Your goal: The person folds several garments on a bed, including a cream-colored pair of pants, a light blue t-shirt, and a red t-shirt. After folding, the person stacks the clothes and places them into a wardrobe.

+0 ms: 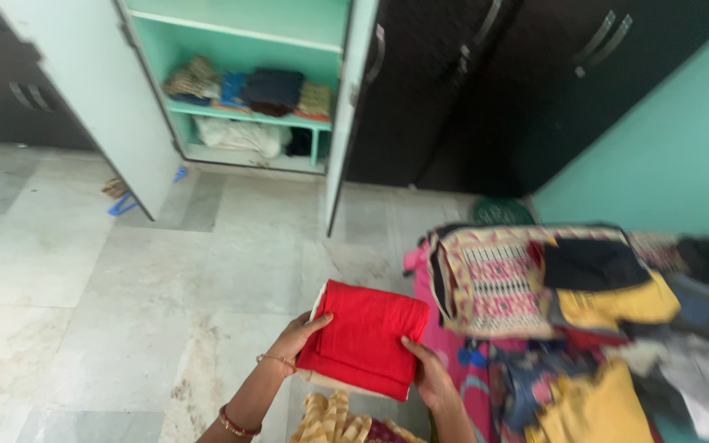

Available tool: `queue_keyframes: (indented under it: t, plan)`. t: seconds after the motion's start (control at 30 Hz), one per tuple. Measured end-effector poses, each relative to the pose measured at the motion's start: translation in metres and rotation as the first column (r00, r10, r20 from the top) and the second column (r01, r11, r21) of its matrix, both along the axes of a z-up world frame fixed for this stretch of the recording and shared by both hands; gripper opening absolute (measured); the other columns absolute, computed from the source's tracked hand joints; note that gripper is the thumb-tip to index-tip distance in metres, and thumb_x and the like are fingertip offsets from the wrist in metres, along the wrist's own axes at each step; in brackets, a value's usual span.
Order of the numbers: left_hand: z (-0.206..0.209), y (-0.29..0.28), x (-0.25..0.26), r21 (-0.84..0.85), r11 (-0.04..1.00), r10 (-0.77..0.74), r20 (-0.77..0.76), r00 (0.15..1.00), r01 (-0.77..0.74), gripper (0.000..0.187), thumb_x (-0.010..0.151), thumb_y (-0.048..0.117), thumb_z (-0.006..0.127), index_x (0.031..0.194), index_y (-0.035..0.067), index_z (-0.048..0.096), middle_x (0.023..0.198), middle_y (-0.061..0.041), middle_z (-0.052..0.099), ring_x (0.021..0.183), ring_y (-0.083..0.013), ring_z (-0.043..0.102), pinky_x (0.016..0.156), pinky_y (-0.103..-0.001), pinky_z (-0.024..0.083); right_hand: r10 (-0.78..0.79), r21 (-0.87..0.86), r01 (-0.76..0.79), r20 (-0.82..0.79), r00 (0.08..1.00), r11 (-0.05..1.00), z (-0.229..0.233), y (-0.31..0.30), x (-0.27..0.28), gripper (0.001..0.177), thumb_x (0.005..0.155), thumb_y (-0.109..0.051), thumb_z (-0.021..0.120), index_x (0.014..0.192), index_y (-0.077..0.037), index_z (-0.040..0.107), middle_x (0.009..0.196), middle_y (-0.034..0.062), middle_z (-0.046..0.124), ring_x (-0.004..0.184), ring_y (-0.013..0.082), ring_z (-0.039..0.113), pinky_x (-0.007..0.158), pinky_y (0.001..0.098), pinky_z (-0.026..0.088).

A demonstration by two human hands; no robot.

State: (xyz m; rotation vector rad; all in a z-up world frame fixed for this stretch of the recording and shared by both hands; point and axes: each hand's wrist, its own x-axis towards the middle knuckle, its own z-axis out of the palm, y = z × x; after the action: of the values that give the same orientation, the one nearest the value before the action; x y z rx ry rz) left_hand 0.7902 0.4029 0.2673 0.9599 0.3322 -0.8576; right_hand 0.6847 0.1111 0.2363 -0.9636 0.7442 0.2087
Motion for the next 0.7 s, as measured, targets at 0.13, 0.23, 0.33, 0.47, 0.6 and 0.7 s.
queue_keyframes:
  t: [0.13, 0.23, 0.33, 0.47, 0.6, 0.7]
  plan:
    - [0.010, 0.032, 0.016, -0.006, 0.995, 0.099, 0.039, 0.994, -0.099, 0.077, 0.082, 0.035, 0.079, 0.144, -0.002, 0.053, 0.131, -0.016, 0.070, 0.113, -0.0238, 0.073, 0.089, -0.040, 0.064, 0.098, 0.002, -0.098, 0.012, 0.995, 0.995, 0.010, 0.016, 0.049, 0.054, 0.082, -0.027, 0.078, 0.129, -0.003, 0.067, 0.135, 0.0106, 0.068, 0.127, 0.0258, 0.061, 0.110, 0.0414, 0.044]
    - [0.010, 0.046, 0.027, 0.026, 0.983, 0.181, 0.015, 0.983, -0.181, 0.076, 0.081, 0.036, 0.078, 0.142, -0.002, 0.053, 0.128, -0.018, 0.071, 0.109, -0.0249, 0.073, 0.087, -0.041, 0.064, 0.180, -0.033, -0.180, 0.021, 0.983, 0.983, 0.018, 0.025, 0.082, 0.055, 0.083, -0.029, 0.077, 0.130, -0.002, 0.067, 0.136, 0.0107, 0.068, 0.127, 0.0247, 0.060, 0.111, 0.0403, 0.042]
    - [0.009, 0.055, 0.038, 0.038, 0.962, 0.270, 0.024, 0.962, -0.271, 0.078, 0.081, 0.036, 0.079, 0.142, -0.005, 0.053, 0.127, -0.019, 0.071, 0.108, -0.0248, 0.073, 0.086, -0.041, 0.065, 0.243, -0.014, -0.243, 0.064, 0.968, 0.970, 0.028, 0.032, 0.116, 0.056, 0.084, -0.029, 0.077, 0.131, -0.001, 0.066, 0.135, 0.0123, 0.067, 0.127, 0.0261, 0.059, 0.110, 0.0424, 0.042]
    - [0.009, 0.055, 0.065, 0.058, 0.923, 0.379, 0.035, 0.925, -0.381, 0.080, 0.082, 0.034, 0.081, 0.142, -0.008, 0.048, 0.128, -0.021, 0.071, 0.109, -0.0249, 0.074, 0.089, -0.040, 0.065, 0.317, 0.025, -0.319, 0.068, 0.946, 0.947, 0.035, 0.037, 0.170, 0.060, 0.083, -0.029, 0.076, 0.135, -0.002, 0.064, 0.140, 0.0099, 0.065, 0.131, 0.0260, 0.057, 0.112, 0.0422, 0.041]
    - [0.010, 0.048, 0.098, 0.090, 0.900, 0.425, 0.029, 0.905, -0.426, 0.077, 0.084, 0.035, 0.077, 0.142, -0.007, 0.047, 0.126, -0.022, 0.071, 0.107, -0.0272, 0.075, 0.086, -0.043, 0.065, 0.435, 0.005, -0.440, 0.128, 0.891, 0.898, 0.041, 0.023, 0.221, 0.068, 0.083, -0.029, 0.076, 0.143, -0.003, 0.057, 0.144, 0.0089, 0.061, 0.135, 0.0255, 0.053, 0.114, 0.0418, 0.039]
    - [0.017, 0.033, 0.127, -0.018, 0.870, 0.493, 0.030, 0.870, -0.493, 0.074, 0.084, 0.033, 0.076, 0.141, -0.008, 0.052, 0.125, -0.019, 0.071, 0.106, -0.0254, 0.075, 0.085, -0.041, 0.066, 0.502, -0.011, -0.508, 0.172, 0.847, 0.861, 0.051, 0.015, 0.264, 0.073, 0.083, -0.029, 0.075, 0.147, -0.003, 0.050, 0.145, 0.0095, 0.060, 0.137, 0.0262, 0.053, 0.115, 0.0414, 0.038]
